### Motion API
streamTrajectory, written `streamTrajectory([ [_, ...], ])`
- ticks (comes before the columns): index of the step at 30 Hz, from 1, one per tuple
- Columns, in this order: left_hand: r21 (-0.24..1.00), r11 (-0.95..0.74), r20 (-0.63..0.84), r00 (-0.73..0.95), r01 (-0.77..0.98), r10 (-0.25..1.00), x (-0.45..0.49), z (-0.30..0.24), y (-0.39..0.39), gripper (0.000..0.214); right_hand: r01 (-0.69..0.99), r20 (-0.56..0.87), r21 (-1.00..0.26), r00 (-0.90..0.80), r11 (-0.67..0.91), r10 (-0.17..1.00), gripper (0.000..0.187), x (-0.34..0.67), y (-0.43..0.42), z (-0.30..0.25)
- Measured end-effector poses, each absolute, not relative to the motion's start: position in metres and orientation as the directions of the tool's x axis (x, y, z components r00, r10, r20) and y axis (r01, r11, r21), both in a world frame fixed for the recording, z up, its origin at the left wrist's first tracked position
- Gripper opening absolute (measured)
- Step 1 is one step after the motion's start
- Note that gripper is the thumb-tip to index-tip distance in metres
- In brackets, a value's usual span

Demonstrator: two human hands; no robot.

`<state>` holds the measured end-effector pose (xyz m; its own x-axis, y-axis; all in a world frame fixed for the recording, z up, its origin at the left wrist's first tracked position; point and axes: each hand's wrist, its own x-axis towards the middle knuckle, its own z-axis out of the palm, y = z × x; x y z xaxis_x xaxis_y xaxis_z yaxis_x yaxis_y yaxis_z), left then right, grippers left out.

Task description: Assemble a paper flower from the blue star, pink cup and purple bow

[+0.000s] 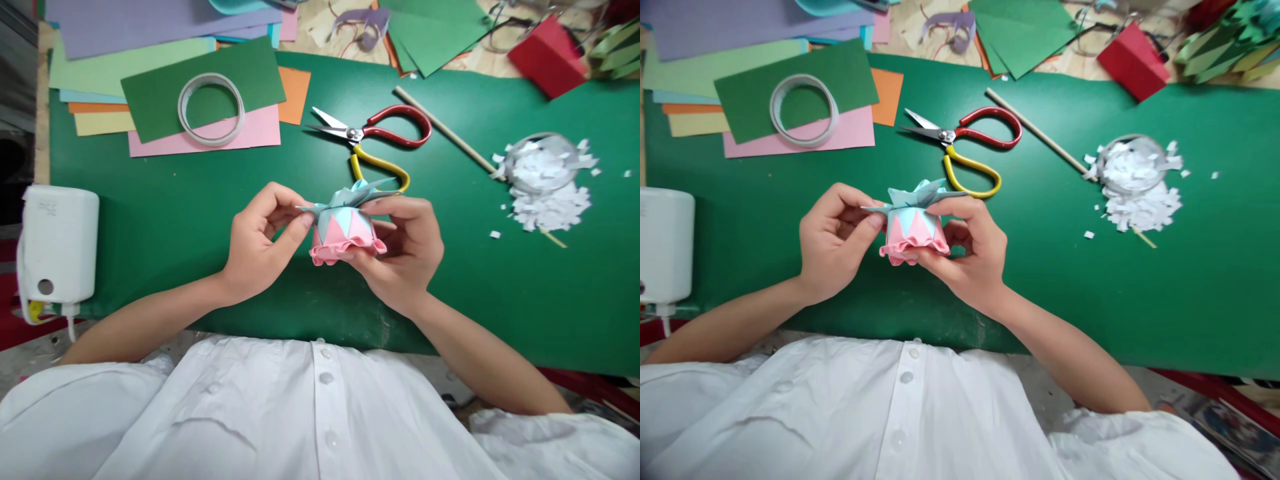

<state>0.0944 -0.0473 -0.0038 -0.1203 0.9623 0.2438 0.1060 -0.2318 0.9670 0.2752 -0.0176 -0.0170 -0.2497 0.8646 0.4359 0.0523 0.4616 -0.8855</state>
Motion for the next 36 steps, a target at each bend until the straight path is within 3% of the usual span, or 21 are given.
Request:
streamTrajectory([
  [8, 0.978, -0.172, 0.186, -0.115, 0.117, 0.976, 0.0943, -0.0026, -0.0480, 0.019, 0.057, 0.454, -0.876, -0.240, 0.480, 0.858, 0.045, 0.2743, -0.0178, -0.0183],
  [17, 0.977, -0.202, 0.209, -0.104, 0.074, 0.972, 0.0941, -0.0041, -0.0476, 0.012, 0.074, 0.484, -0.856, -0.234, 0.512, 0.843, 0.047, 0.2764, -0.0178, -0.0201],
  [26, 0.980, -0.167, 0.175, -0.073, 0.106, 0.982, 0.0915, -0.0054, -0.0464, 0.023, 0.135, 0.492, -0.839, -0.223, 0.527, 0.841, 0.042, 0.2766, -0.0182, -0.0193],
  [36, 0.973, -0.219, 0.226, -0.097, 0.070, 0.969, 0.0937, -0.0042, -0.0464, 0.017, 0.115, 0.499, -0.842, -0.205, 0.527, 0.842, 0.043, 0.2747, -0.0170, -0.0192],
])
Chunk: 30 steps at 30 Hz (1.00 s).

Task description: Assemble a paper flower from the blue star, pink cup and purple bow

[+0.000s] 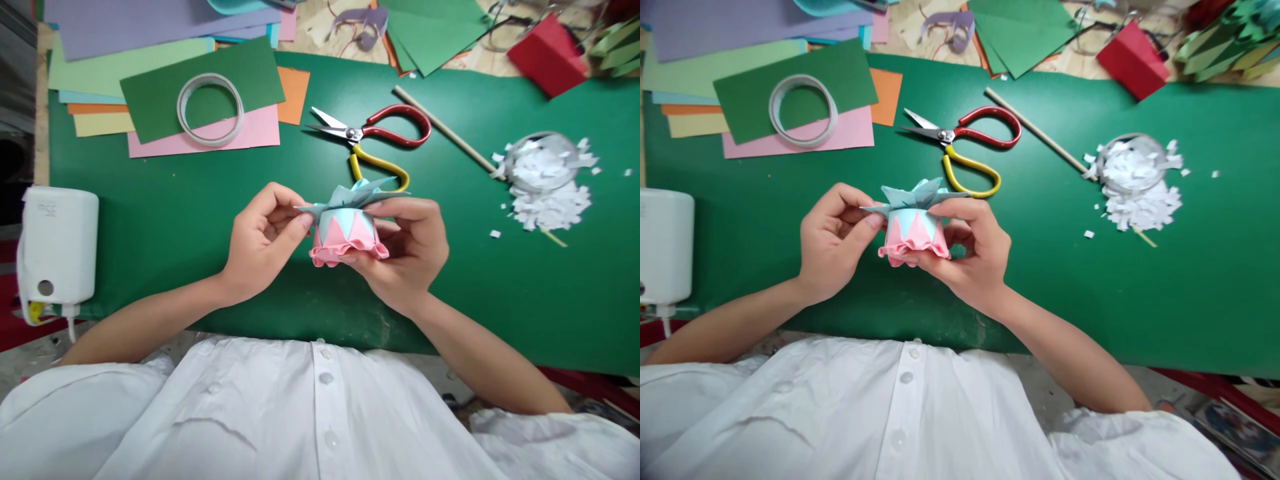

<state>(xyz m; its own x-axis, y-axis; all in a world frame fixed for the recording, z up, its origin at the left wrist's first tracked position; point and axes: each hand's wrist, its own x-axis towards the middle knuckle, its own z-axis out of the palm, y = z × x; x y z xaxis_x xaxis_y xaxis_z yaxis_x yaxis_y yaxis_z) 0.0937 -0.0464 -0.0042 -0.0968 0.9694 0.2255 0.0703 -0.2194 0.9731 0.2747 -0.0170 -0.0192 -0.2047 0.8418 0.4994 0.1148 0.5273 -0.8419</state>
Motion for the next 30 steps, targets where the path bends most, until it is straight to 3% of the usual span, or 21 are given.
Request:
streamTrajectory([
  [15, 0.931, -0.321, 0.336, -0.065, 0.171, 0.940, 0.0911, -0.0043, -0.0488, 0.003, 0.119, 0.441, -0.877, -0.183, 0.465, 0.879, 0.041, 0.2755, -0.0180, -0.0185],
  [30, 0.926, -0.307, 0.314, 0.001, 0.219, 0.949, 0.0868, -0.0029, -0.0487, 0.006, 0.140, 0.447, -0.869, -0.185, 0.474, 0.875, 0.035, 0.2757, -0.0135, -0.0208],
])
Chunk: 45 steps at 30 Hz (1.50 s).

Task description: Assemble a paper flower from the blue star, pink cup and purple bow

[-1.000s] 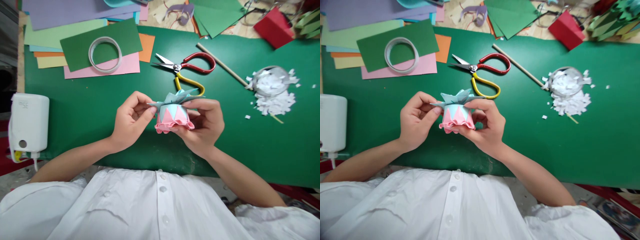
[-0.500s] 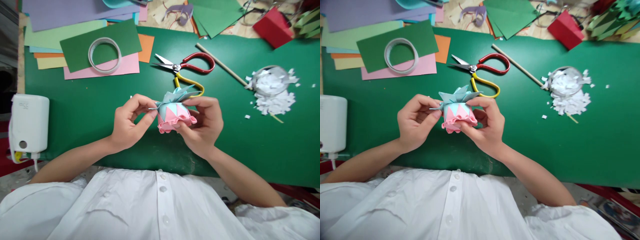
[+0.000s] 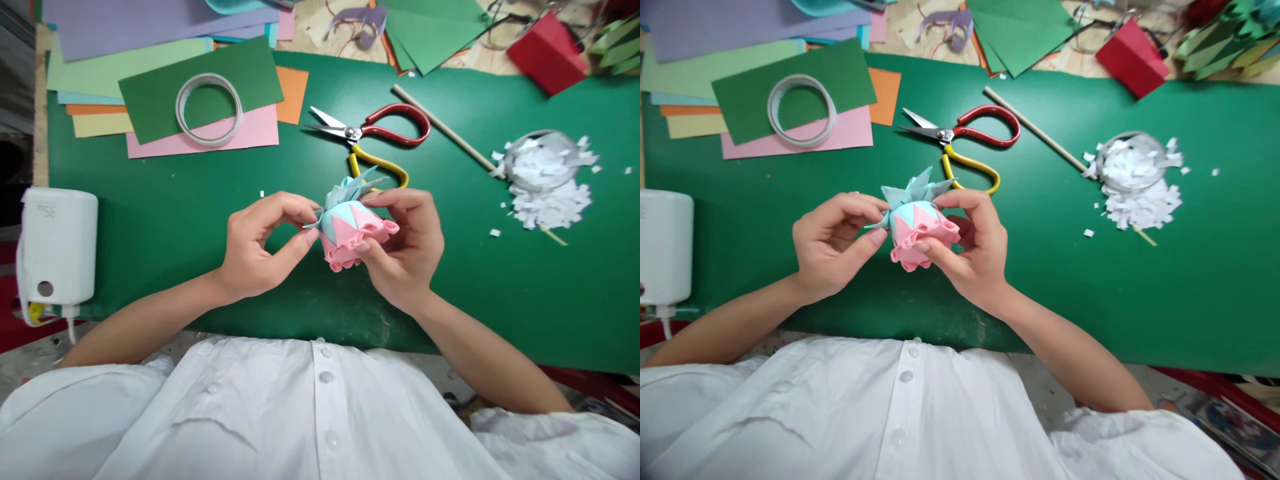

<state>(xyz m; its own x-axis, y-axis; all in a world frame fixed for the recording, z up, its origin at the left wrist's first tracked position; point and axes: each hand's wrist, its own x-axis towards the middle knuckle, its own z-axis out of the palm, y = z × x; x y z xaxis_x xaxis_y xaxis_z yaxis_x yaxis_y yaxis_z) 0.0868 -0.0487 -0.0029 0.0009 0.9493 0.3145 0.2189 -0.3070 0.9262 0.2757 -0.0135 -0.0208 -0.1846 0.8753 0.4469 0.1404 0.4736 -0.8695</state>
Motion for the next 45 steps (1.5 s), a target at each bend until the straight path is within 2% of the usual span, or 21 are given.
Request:
streamTrajectory([
  [2, 0.909, -0.342, 0.348, 0.017, 0.240, 0.937, 0.086, -0.004, -0.048, 0.001, 0.148, 0.450, -0.865, -0.195, 0.480, 0.871, 0.034, 0.275, -0.014, -0.021],
  [8, 0.774, -0.505, 0.510, 0.097, 0.383, 0.855, 0.085, -0.001, -0.046, 0.016, 0.130, 0.453, -0.864, -0.220, 0.486, 0.864, 0.031, 0.276, -0.013, -0.020],
  [12, 0.747, -0.531, 0.539, 0.103, 0.400, 0.836, 0.085, 0.001, -0.045, 0.010, 0.109, 0.459, -0.863, -0.238, 0.494, 0.856, 0.032, 0.277, -0.011, -0.021],
  [15, 0.793, -0.491, 0.504, 0.064, 0.361, 0.861, 0.085, 0.000, -0.045, 0.007, 0.066, 0.438, -0.879, -0.284, 0.473, 0.853, 0.031, 0.279, -0.011, -0.023],
  [18, 0.884, -0.404, 0.421, -0.027, 0.236, 0.907, 0.087, -0.002, -0.045, 0.002, 0.023, 0.418, -0.892, -0.341, 0.452, 0.842, 0.031, 0.281, -0.010, -0.024],
  [23, 0.952, -0.288, 0.295, -0.059, 0.107, 0.954, 0.090, 0.000, -0.045, 0.008, -0.035, 0.384, -0.917, -0.349, 0.398, 0.855, 0.026, 0.282, -0.009, -0.022],
  [27, 0.974, -0.224, 0.226, -0.061, 0.034, 0.972, 0.090, 0.002, -0.045, 0.006, -0.067, 0.390, -0.917, -0.365, 0.394, 0.845, 0.023, 0.282, -0.007, -0.020],
  [38, 0.987, -0.153, 0.151, -0.026, -0.053, 0.988, 0.086, 0.002, -0.044, 0.005, -0.059, 0.204, -0.979, -0.404, 0.197, 0.892, 0.031, 0.284, -0.008, -0.012],
  [45, 0.987, -0.160, 0.158, -0.064, -0.031, 0.985, 0.088, 0.003, -0.043, 0.005, -0.048, 0.225, -0.973, -0.444, 0.228, 0.867, 0.025, 0.284, -0.008, -0.009],
])
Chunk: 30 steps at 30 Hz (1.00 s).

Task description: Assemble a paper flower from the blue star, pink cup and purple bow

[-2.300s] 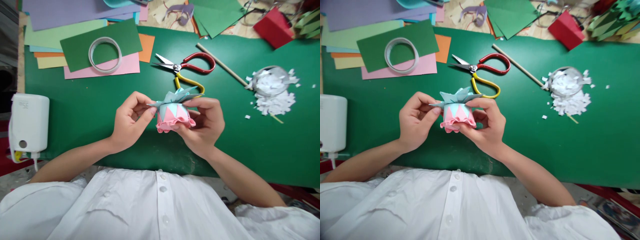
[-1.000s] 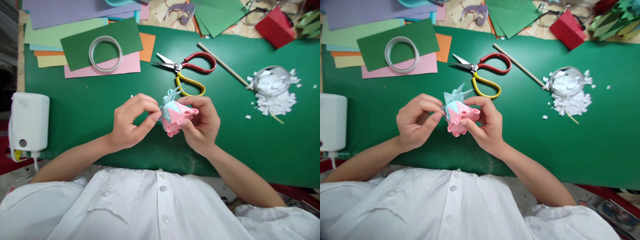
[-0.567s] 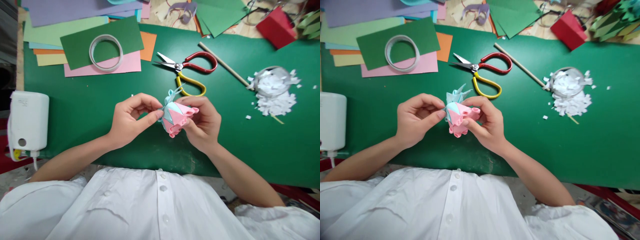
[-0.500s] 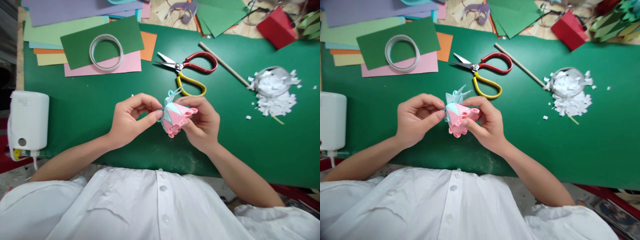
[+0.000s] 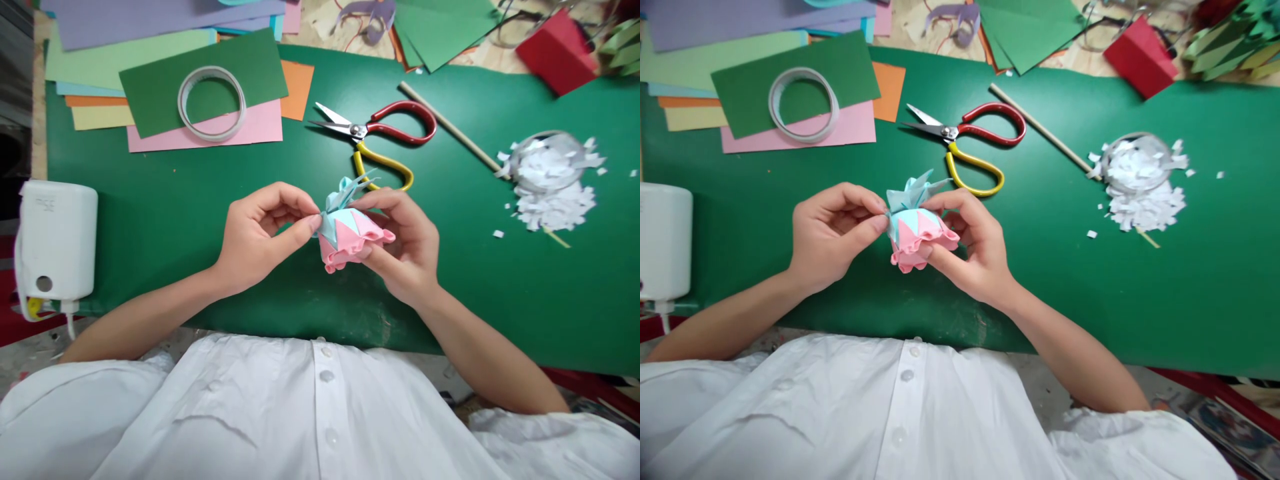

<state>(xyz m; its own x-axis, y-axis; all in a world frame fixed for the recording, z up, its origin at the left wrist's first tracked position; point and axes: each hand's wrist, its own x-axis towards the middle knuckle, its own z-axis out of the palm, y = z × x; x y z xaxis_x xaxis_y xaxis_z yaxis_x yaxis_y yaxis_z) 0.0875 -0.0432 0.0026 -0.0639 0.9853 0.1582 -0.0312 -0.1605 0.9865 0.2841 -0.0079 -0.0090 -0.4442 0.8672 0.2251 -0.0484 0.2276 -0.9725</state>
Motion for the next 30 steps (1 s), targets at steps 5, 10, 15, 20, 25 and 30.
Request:
streamTrajectory([
  [5, 0.983, -0.175, 0.175, -0.001, -0.055, 0.985, 0.086, 0.003, -0.043, 0.006, -0.061, 0.234, -0.970, -0.472, 0.234, 0.850, 0.024, 0.284, -0.006, -0.008],
  [10, 0.979, -0.193, 0.195, 0.015, -0.065, 0.981, 0.086, 0.003, -0.044, 0.004, -0.086, 0.205, -0.979, -0.474, 0.186, 0.856, 0.026, 0.284, -0.006, -0.008],
  [15, 0.970, -0.242, 0.242, -0.051, 0.008, 0.969, 0.088, 0.002, -0.044, 0.005, -0.113, 0.195, -0.981, -0.489, 0.160, 0.850, 0.026, 0.285, -0.005, -0.009],
  [20, 0.938, -0.304, 0.313, -0.024, 0.166, 0.950, 0.085, 0.003, -0.045, 0.007, -0.025, 0.221, -0.966, -0.591, 0.256, 0.776, 0.039, 0.289, 0.001, -0.012],
  [25, 0.906, -0.375, 0.377, 0.025, 0.195, 0.926, 0.081, 0.000, -0.045, 0.018, -0.027, 0.419, -0.876, -0.539, 0.482, 0.730, 0.043, 0.289, 0.001, -0.019],
  [30, 0.935, -0.353, 0.355, -0.071, 0.028, 0.932, 0.078, -0.011, -0.045, 0.046, 0.138, 0.559, -0.771, -0.320, 0.621, 0.765, 0.043, 0.291, 0.001, -0.033],
])
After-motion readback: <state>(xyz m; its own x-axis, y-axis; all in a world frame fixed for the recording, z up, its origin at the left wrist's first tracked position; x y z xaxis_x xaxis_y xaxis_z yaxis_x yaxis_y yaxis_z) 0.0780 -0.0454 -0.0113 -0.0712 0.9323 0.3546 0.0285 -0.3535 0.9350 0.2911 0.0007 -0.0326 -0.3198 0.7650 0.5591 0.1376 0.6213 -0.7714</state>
